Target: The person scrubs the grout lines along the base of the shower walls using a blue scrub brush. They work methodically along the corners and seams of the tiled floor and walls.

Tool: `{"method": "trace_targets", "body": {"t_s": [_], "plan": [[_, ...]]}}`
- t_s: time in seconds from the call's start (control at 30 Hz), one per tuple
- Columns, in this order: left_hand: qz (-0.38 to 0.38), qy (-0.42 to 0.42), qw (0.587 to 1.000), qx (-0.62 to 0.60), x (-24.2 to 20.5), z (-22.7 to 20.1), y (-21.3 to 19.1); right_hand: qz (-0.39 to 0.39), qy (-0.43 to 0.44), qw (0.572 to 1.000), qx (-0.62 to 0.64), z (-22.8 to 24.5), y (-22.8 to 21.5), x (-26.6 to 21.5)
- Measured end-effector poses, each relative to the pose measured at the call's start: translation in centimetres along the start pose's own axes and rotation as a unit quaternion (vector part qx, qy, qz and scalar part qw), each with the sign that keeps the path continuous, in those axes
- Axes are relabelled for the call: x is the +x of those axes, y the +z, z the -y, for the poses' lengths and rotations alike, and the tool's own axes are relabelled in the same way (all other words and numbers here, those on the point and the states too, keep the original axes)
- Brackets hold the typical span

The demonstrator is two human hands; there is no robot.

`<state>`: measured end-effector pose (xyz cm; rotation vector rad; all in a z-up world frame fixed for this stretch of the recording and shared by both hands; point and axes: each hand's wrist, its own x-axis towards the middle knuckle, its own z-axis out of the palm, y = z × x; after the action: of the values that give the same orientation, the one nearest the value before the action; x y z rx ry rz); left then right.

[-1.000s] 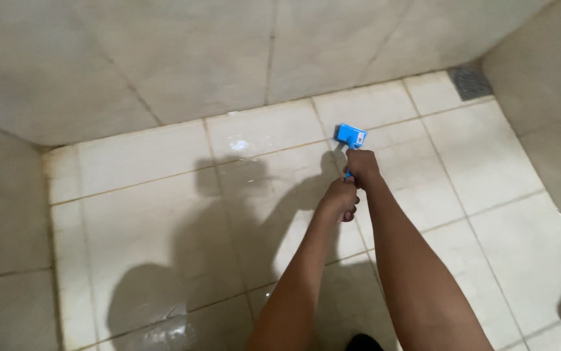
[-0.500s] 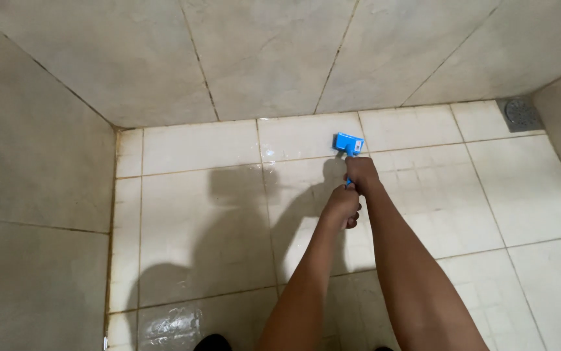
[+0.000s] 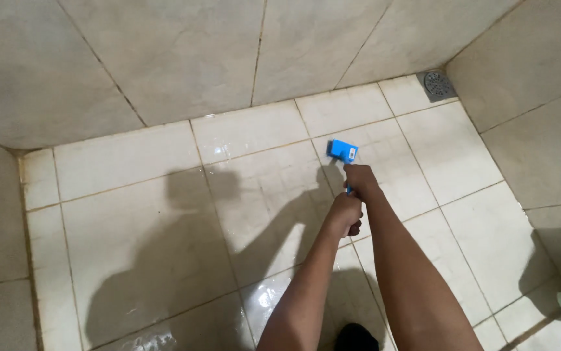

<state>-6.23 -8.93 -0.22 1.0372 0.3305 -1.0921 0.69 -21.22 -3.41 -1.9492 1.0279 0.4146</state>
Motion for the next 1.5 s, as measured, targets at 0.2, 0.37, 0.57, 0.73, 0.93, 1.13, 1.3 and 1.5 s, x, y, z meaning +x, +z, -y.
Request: {"method": "trace_targets", "body": {"t_s": [0.2, 0.37, 0.57, 0.73, 0.93, 1.13, 1.3, 1.5], "plan": [[-0.016, 0.000, 0.999, 0.038, -0.4, -0.8, -0.8, 0.015, -0.034, 0.996, 0.079, -0.9, 0.9, 1.7], [-0.059, 0.021, 0.998, 0.021, -3.0, -2.5, -3.1, 0.040, -0.090, 0.994, 0.050, 2.2, 4.1, 0.5], [-0.112, 0.051, 0.992, -0.028, -5.0, -4.2, -8.7, 0.085, -0.085, 0.992, 0.039, 8.4, 10.8, -3.4], [-0.149, 0.054, 0.987, -0.039, -7.6, -5.1, -11.7, 0.118, -0.130, 0.984, 0.001, 9.8, 15.4, -3.4], [-0.128, 0.071, 0.987, -0.060, -7.0, -4.1, -9.6, 0.077, -0.189, 0.970, -0.134, 8.4, 13.9, -1.4], [-0.073, 0.025, 0.996, -0.049, -5.6, -2.5, -4.5, 0.068, -0.299, 0.905, -0.296, 3.5, 8.2, 2.6], [-0.027, 0.015, 0.997, -0.066, -3.7, -0.3, -1.2, 0.043, -0.104, 0.981, -0.156, 1.8, 3.3, -0.5], [-0.041, 0.029, 0.997, -0.056, -2.9, -0.1, -2.0, 0.043, -0.327, 0.887, -0.324, -1.6, 5.0, 6.1]]}}
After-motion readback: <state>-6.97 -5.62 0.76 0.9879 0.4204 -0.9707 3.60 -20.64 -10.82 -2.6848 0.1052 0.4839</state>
